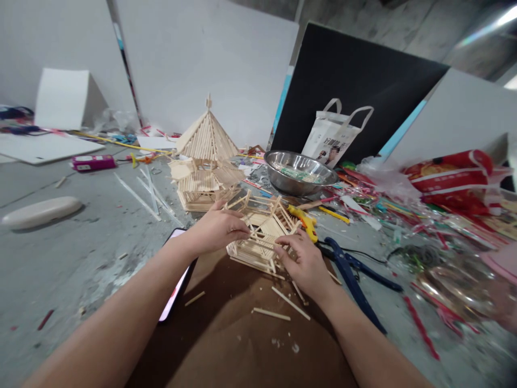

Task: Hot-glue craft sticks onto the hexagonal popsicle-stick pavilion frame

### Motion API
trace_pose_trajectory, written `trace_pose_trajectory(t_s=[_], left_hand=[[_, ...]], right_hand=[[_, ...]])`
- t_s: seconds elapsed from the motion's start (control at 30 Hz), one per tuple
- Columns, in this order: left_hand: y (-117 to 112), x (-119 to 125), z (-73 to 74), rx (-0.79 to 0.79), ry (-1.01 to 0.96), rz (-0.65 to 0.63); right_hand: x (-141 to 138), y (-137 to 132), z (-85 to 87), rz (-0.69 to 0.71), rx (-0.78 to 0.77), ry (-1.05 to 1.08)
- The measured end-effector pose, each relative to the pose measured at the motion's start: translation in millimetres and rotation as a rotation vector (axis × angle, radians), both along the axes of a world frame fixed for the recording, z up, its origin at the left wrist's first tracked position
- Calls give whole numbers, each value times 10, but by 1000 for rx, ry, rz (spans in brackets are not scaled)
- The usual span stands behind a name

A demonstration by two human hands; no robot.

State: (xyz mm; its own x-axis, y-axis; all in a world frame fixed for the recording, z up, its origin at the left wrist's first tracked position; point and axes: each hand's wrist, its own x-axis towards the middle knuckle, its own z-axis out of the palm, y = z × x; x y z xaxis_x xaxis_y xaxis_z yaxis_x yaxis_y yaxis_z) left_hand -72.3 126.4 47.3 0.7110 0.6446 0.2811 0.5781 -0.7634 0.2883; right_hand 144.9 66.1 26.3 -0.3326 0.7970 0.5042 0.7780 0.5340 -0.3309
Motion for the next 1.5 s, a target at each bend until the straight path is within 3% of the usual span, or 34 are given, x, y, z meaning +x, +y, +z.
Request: trace_pose_trajectory(t_s=[0.3, 0.6, 1.5], left_hand=[[26, -66, 14, 43, 3, 62], [47, -64, -14, -16, 2, 58], [-39, -11, 55, 50, 29, 47]], right_hand=[[10, 7, 10, 24, -7, -9], [39, 11, 31, 44, -7, -16], [67, 12, 53, 50, -38, -43]])
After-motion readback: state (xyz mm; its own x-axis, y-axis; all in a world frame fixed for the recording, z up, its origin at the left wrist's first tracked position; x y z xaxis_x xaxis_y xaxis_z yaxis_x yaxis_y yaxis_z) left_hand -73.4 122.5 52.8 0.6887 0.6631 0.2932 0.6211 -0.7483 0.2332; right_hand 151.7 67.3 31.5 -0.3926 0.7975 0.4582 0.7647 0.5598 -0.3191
